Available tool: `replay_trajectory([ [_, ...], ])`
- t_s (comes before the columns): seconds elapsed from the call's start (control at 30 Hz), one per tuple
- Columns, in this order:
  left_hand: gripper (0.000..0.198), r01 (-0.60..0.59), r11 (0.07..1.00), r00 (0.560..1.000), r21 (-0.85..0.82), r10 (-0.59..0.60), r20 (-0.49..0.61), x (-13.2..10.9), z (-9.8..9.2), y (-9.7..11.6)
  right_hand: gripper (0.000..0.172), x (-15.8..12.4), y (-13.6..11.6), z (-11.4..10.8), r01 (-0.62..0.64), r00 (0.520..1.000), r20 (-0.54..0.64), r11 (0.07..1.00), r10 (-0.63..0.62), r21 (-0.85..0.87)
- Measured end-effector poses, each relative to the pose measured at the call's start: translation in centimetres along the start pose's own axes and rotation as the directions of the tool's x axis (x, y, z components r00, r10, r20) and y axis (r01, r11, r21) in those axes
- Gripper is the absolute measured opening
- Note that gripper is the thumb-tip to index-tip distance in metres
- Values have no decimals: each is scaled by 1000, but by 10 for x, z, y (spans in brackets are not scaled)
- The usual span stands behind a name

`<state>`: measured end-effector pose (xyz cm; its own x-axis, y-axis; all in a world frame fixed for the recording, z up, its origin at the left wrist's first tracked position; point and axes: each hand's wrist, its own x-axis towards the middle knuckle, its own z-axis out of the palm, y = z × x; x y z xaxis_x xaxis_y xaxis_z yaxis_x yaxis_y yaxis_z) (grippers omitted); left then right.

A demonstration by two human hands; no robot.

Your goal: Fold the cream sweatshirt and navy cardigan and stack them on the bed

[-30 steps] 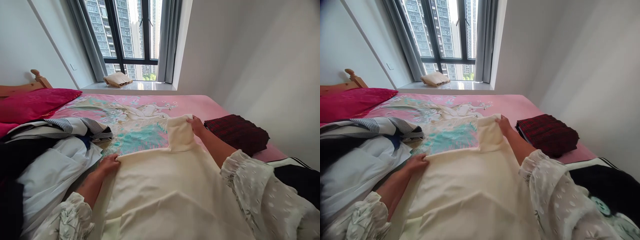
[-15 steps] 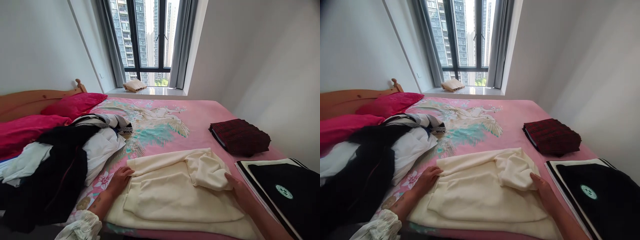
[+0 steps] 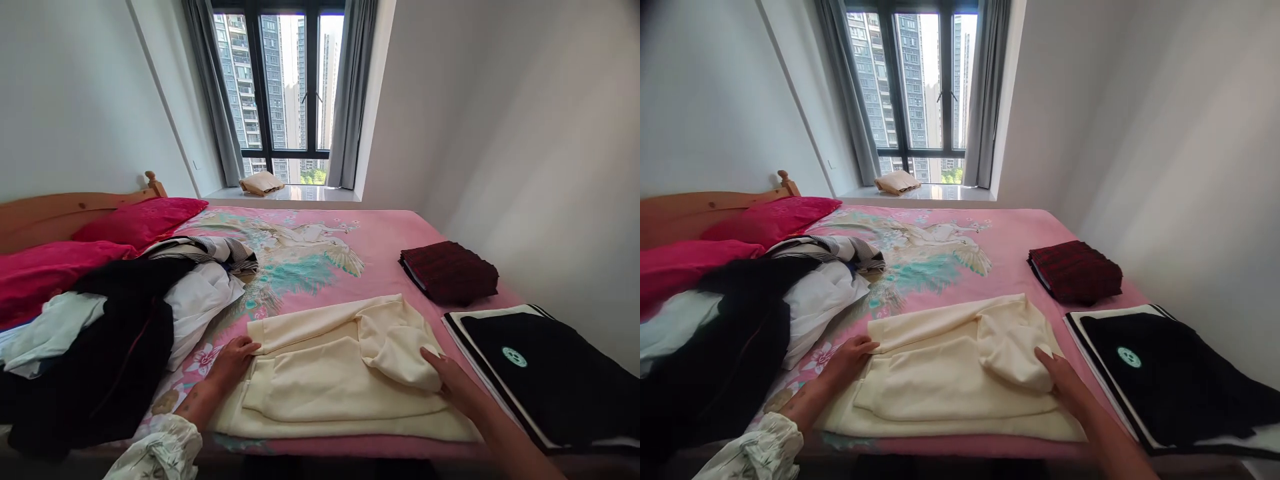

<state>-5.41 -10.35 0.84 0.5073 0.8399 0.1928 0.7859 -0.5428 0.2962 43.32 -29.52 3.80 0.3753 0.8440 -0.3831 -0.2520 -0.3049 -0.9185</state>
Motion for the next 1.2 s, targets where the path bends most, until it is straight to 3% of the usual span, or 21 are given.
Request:
replay_trajectory([
  [0.07,33,10,1000,1000,6,-10,-2,2,-2,-3,37,-1,-6,3,43,998,-44,995,-39,85],
  [0.2,31,47,999,999,24,-46,-6,5,-7,-9,42,-14,-18,-3,279,957,-141,935,-252,219],
  [0.3,39,73,996,997,43,-71,-35,5,-9,7,41,-30,-14,-10,266,963,-92,938,-252,220],
  [0.4,62,-11,997,998,-81,6,-68,2,-11,66,40,-48,-9,-6,285,959,-25,951,-284,121],
  [0.47,76,-120,951,993,-285,112,-43,-1,-11,127,39,-61,-11,5,364,932,-2,932,-364,-8],
  [0.53,92,-141,863,985,-486,171,19,-1,-8,193,35,-75,-18,22,466,885,86,870,-458,-162],
  [0.6,100,-110,740,983,-664,178,36,6,-4,251,33,-88,-28,38,607,795,235,741,-560,-287],
  [0.63,96,-72,664,988,-744,148,38,12,-2,274,34,-93,-33,44,688,725,306,642,-616,-338],
  [0.7,71,47,492,995,-869,49,82,29,-2,305,39,-98,-38,46,804,579,383,424,-720,-417],
  [0.73,59,104,399,994,-911,-1,113,40,-4,313,38,-98,-37,43,824,525,370,349,-766,-447],
  [0.77,51,148,312,989,-938,-43,142,51,-8,318,33,-95,-35,37,820,501,328,318,-801,-476],
  [0.8,49,170,241,985,-956,-72,157,63,-14,320,26,-92,-31,30,796,515,274,334,-812,-505],
  [0.87,54,158,156,984,-975,-104,143,86,-31,321,16,-79,-19,17,707,624,213,427,-752,-564],
  [0.93,58,118,145,989,-982,-109,102,107,-52,323,23,-62,-7,13,648,717,314,428,-623,-630],
  [0.97,58,96,157,992,-983,-97,82,117,-63,325,27,-52,-3,16,649,732,401,386,-551,-656],
  [1.07,56,48,214,998,-976,-42,40,139,-94,339,38,-17,-4,42,712,690,603,232,-400,-662],
  [1.2,55,41,299,999,-953,-7,41,146,-118,361,35,30,-22,92,786,608,718,132,-338,-603],
])
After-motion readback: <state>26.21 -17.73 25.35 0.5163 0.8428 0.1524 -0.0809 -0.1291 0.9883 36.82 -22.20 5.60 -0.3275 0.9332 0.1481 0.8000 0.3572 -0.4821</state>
